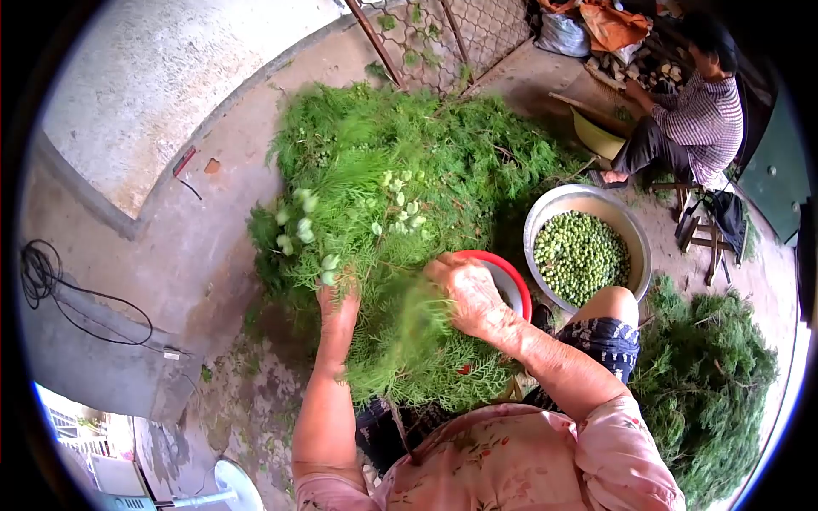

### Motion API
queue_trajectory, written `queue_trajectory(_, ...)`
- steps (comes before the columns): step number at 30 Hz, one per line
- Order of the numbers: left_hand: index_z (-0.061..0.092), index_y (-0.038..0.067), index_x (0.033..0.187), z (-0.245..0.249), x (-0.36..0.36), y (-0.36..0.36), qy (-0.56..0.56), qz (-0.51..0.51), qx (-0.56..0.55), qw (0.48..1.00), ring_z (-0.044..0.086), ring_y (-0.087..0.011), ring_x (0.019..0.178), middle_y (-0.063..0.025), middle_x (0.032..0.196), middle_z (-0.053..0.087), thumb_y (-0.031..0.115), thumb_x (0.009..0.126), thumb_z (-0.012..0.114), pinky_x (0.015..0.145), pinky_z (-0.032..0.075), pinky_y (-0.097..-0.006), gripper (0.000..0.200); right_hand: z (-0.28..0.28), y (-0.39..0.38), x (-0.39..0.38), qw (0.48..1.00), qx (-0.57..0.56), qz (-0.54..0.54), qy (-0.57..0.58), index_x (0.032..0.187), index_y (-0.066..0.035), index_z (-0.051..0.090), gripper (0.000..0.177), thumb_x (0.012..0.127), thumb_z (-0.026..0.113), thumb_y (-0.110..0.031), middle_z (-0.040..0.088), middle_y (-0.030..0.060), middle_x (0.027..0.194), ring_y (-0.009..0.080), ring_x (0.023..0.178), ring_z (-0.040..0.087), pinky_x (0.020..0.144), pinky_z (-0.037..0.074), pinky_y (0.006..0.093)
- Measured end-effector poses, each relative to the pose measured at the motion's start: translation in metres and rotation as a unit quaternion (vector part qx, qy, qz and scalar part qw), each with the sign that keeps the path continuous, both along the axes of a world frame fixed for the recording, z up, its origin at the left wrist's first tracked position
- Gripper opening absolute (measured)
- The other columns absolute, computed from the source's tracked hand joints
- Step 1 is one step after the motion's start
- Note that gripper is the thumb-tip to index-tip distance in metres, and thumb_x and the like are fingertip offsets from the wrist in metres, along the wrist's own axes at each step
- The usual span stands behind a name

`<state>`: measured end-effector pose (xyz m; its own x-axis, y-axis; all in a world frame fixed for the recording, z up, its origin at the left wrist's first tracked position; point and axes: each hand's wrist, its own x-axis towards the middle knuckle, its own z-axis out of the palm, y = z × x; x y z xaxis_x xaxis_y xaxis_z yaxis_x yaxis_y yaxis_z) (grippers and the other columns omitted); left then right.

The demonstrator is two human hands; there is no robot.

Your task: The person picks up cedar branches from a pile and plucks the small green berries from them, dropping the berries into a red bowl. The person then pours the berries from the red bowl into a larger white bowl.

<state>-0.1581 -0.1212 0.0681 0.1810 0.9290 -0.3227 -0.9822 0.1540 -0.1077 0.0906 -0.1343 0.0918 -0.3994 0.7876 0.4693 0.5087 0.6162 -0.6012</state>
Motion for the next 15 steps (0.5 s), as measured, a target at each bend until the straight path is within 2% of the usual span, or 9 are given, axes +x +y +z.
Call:
queue_trajectory(1, 0.054, 0.005, 0.098, -0.012, -0.005, 0.0, -0.002, -0.005, 0.017, 1.0, 0.054, -0.014, 0.075, -0.0018, 0.084, 0.055, 0.011, 0.083, 0.056, 0.065, 0.045, -0.0258, 0.016, -0.005, -0.003, -0.008, 0.998, -0.018, -0.017, 0.064, 0.082, -0.001, 0.056, 0.009, 0.078, 0.059, -0.009, 0.057, 0.0179, 0.076, 0.0372, 0.068, 0.058, 0.059, 0.045, 0.0441)
queue_trajectory(5, 0.054, 0.005, 0.095, -0.068, -0.026, 0.012, 0.077, 0.002, 0.079, 0.994, 0.053, -0.0142, 0.076, -0.0029, 0.084, 0.055, 0.014, 0.085, 0.054, 0.066, 0.045, -0.0254, 0.014, -0.021, -0.008, -0.019, 0.976, -0.103, 0.024, 0.189, 0.076, 0.002, 0.052, 0.02, 0.084, 0.058, -0.016, 0.052, 0.0232, 0.063, 0.0403, 0.062, 0.054, 0.053, 0.042, 0.0427)
queue_trajectory(8, 0.054, 0.005, 0.093, -0.098, -0.04, 0.017, 0.086, 0.008, 0.092, 0.992, 0.053, -0.0144, 0.076, -0.0037, 0.083, 0.056, 0.017, 0.086, 0.052, 0.066, 0.044, -0.025, 0.014, -0.029, -0.019, -0.025, 0.958, -0.168, 0.039, 0.231, 0.075, 0.002, 0.051, 0.022, 0.086, 0.055, -0.016, 0.052, 0.0234, 0.063, 0.041, 0.059, 0.052, 0.052, 0.041, 0.0417)
queue_trajectory(9, 0.054, 0.005, 0.092, -0.107, -0.045, 0.018, 0.077, 0.007, 0.094, 0.993, 0.053, -0.0144, 0.076, -0.0039, 0.083, 0.056, 0.017, 0.087, 0.051, 0.066, 0.044, -0.0249, 0.014, -0.03, -0.024, -0.026, 0.959, -0.157, 0.047, 0.231, 0.075, 0.003, 0.051, 0.023, 0.087, 0.053, -0.017, 0.05, 0.0234, 0.061, 0.0386, 0.054, 0.049, 0.051, 0.04, 0.0406)
queue_trajectory(10, 0.054, 0.005, 0.092, -0.115, -0.05, 0.018, 0.064, 0.013, 0.099, 0.993, 0.053, -0.0145, 0.076, -0.0042, 0.083, 0.056, 0.018, 0.087, 0.051, 0.066, 0.044, -0.0248, 0.015, -0.024, -0.034, -0.021, 0.941, -0.245, 0.06, 0.226, 0.077, 0.003, 0.052, 0.024, 0.089, 0.052, -0.018, 0.049, 0.0228, 0.062, 0.0335, 0.054, 0.048, 0.053, 0.041, 0.0395)
queue_trajectory(12, 0.054, 0.004, 0.09, -0.133, -0.062, 0.025, -0.003, 0.003, 0.114, 0.993, 0.052, -0.0146, 0.077, -0.0047, 0.083, 0.056, 0.02, 0.088, 0.05, 0.067, 0.043, -0.0246, 0.016, -0.02, -0.051, -0.016, 0.943, -0.252, 0.047, 0.214, 0.079, 0.003, 0.053, 0.023, 0.089, 0.052, -0.018, 0.049, 0.0227, 0.063, 0.0294, 0.056, 0.047, 0.056, 0.041, 0.039)
queue_trajectory(13, 0.054, 0.004, 0.09, -0.128, -0.06, 0.024, -0.042, -0.003, 0.123, 0.991, 0.052, -0.0146, 0.077, -0.005, 0.083, 0.056, 0.021, 0.088, 0.049, 0.067, 0.043, -0.0244, 0.017, -0.021, -0.053, -0.014, 0.937, -0.279, 0.052, 0.206, 0.081, 0.003, 0.053, 0.024, 0.089, 0.052, -0.019, 0.051, 0.0179, 0.063, 0.0256, 0.059, 0.049, 0.057, 0.041, 0.0379)
queue_trajectory(14, 0.054, 0.004, 0.089, -0.123, -0.059, 0.024, -0.074, -0.019, 0.126, 0.989, 0.052, -0.0147, 0.077, -0.0053, 0.083, 0.056, 0.021, 0.089, 0.048, 0.067, 0.043, -0.0243, 0.018, -0.021, -0.053, -0.012, 0.902, -0.362, 0.061, 0.227, 0.081, 0.002, 0.054, 0.023, 0.09, 0.052, -0.02, 0.05, 0.0125, 0.062, 0.0206, 0.055, 0.048, 0.053, 0.039, 0.0335)
queue_trajectory(15, 0.055, 0.003, 0.091, -0.117, -0.06, 0.02, -0.13, -0.084, 0.185, 0.97, 0.052, -0.0155, 0.078, -0.0073, 0.086, 0.058, 0.022, 0.09, 0.046, 0.067, 0.043, -0.025, 0.021, -0.02, -0.049, -0.009, 0.861, -0.44, 0.072, 0.245, 0.082, 0.0, 0.056, 0.022, 0.09, 0.052, -0.02, 0.05, 0.0071, 0.061, 0.0155, 0.051, 0.046, 0.048, 0.038, 0.029)
